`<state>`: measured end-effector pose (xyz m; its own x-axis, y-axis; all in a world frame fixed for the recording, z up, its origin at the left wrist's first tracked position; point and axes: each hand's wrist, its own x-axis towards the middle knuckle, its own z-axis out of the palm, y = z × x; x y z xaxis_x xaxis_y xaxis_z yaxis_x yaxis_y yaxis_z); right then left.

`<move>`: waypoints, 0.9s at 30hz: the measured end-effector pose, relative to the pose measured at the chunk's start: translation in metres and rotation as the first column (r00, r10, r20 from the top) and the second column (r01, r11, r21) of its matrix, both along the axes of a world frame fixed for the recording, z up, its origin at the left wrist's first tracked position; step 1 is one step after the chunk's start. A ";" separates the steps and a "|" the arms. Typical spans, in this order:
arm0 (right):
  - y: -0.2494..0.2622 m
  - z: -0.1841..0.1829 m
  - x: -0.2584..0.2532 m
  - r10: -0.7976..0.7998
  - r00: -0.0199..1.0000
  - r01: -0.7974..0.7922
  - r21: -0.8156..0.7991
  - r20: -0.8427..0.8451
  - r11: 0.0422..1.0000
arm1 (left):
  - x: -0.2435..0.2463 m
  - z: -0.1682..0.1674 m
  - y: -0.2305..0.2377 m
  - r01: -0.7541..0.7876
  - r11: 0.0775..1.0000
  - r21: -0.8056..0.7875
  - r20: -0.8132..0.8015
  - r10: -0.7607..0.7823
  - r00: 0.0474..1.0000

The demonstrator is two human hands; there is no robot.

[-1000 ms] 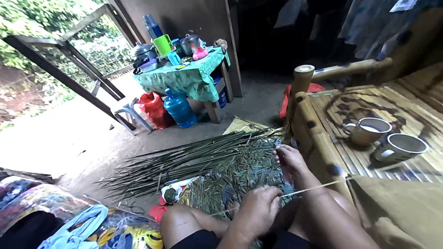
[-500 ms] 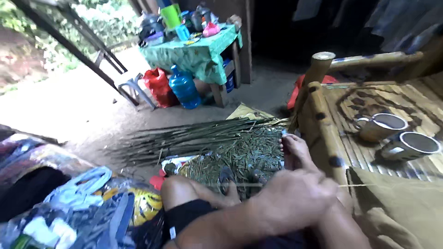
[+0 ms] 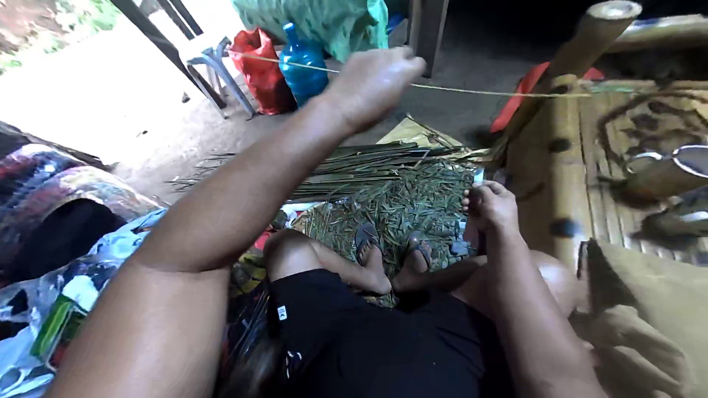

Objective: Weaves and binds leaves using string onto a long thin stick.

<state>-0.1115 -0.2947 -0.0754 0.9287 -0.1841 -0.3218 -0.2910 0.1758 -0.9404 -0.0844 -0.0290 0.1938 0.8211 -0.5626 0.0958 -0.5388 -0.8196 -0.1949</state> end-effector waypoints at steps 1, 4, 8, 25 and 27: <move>0.001 -0.001 0.000 0.003 1.000 -0.003 -0.012 -0.006 1.000 | 0.002 0.000 0.016 -0.060 0.998 0.022 -0.002 0.060 0.998; 0.002 -0.003 0.000 0.022 1.000 -0.022 -0.026 -0.016 0.999 | 0.005 0.001 0.061 -0.191 0.979 0.070 0.016 0.190 0.982; 0.002 -0.005 0.000 0.041 0.999 -0.042 -0.055 -0.005 0.998 | -0.019 0.000 0.116 -0.373 0.928 0.000 -0.096 0.371 0.924; 0.011 -0.004 -0.010 0.045 0.998 -0.050 -0.121 -0.041 0.991 | -0.317 -0.347 0.167 -0.901 0.000 -0.433 -0.761 0.535 0.366; 0.014 -0.007 -0.012 0.045 0.997 -0.052 -0.137 -0.057 0.989 | -0.365 -0.359 0.142 -0.885 0.055 -0.463 -0.698 0.592 0.403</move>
<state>-0.1234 -0.2803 -0.0821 0.9198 -0.1852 -0.3459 -0.3465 0.0299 -0.9376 -0.4499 0.1133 -0.1657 0.8056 0.5323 -0.2603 0.5540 -0.5209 0.6494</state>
